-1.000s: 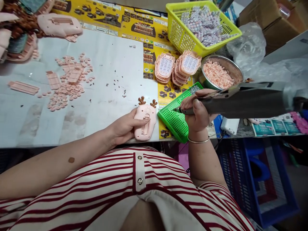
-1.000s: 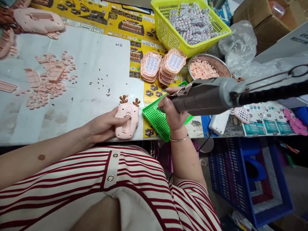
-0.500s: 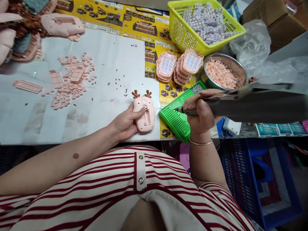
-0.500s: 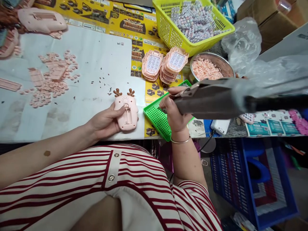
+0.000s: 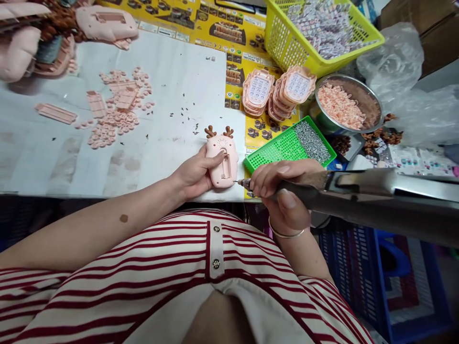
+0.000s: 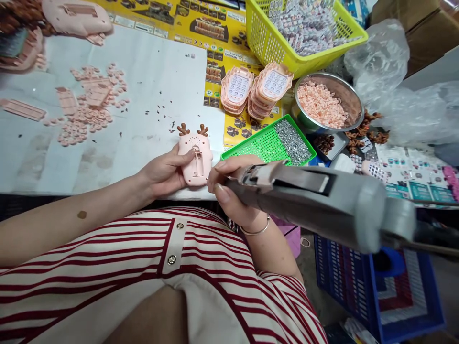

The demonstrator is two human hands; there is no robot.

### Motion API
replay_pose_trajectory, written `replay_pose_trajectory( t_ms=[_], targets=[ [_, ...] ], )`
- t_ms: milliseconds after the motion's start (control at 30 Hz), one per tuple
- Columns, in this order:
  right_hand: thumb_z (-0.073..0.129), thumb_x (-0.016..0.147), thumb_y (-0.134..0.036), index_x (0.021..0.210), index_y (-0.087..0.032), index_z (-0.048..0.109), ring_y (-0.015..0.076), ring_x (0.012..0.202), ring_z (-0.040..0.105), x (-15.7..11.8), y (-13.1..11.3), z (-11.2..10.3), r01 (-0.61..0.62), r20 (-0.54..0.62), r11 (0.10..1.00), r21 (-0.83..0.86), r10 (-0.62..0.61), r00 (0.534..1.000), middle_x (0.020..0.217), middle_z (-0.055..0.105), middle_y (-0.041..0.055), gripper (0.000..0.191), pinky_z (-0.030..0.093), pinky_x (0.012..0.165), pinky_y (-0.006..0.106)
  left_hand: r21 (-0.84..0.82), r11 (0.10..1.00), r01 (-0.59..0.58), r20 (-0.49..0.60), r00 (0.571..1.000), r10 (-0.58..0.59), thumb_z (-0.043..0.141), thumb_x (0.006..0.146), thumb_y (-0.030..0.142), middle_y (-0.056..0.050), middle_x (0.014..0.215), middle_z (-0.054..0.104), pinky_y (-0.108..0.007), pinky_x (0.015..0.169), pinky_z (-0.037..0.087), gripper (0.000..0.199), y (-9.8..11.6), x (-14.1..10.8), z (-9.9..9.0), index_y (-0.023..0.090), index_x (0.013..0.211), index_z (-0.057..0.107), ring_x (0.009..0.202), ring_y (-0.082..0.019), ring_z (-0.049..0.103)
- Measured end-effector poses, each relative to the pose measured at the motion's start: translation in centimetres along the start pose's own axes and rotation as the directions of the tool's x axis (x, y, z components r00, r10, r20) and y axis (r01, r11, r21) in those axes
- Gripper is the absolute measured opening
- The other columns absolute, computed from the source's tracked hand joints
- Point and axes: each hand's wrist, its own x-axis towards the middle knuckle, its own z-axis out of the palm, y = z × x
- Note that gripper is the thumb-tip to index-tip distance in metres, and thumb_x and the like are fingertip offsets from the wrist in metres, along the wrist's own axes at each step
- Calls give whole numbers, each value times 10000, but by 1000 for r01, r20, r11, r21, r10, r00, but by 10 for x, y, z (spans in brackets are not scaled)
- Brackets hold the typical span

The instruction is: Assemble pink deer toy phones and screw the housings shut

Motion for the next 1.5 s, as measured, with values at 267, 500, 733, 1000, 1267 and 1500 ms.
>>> replay_pose_trajectory(
  t_ms=[267,500,733,1000,1267,1500],
  targets=[
    [749,789,-238,894,-268,637,110,461,555,0,9,0,-81,133,996,40,75,988,564,557,-74,157,495,472,242,59,998,3,8,1000,-3,721,839,67,-26,1048,695,-400,955,573,425,0,1,1,235,1215,613,923,-167,678],
    [759,794,-334,881,-266,631,106,448,544,-5,-7,0,-153,116,988,20,149,982,605,592,-61,170,460,454,251,74,997,25,-20,1000,-24,709,823,38,-31,1040,709,-432,1018,541,467,2,-1,7,236,1235,616,914,-175,691],
    [730,831,-511,890,-309,603,94,388,456,32,-6,-35,-7,-126,963,-269,-28,992,508,476,-97,246,417,417,242,69,997,38,-43,998,-35,692,842,61,-39,1105,717,-479,1047,525,519,1,0,5,267,1311,604,942,-189,701],
    [657,805,-650,926,-309,588,135,418,455,37,35,-69,-120,-293,871,-476,-29,956,528,395,-69,369,450,477,344,85,995,49,-48,998,-45,692,853,83,-49,1124,723,-498,1047,529,505,1,-1,5,271,1314,604,958,-198,707],
    [692,827,-545,922,-331,587,138,416,471,33,37,-69,-137,-236,910,-391,46,971,531,446,-77,256,442,463,328,79,995,61,-64,996,-56,690,865,85,-40,1118,722,-535,1074,506,441,2,-1,4,262,1264,621,964,-200,706],
    [670,836,-558,918,-328,578,137,413,458,35,22,-58,-99,-270,887,-450,-29,962,530,439,-80,261,435,455,315,57,998,28,-32,999,-26,695,855,80,-38,1118,722,-512,1069,512,484,0,0,2,275,1290,608,976,-196,704]
  ],
)
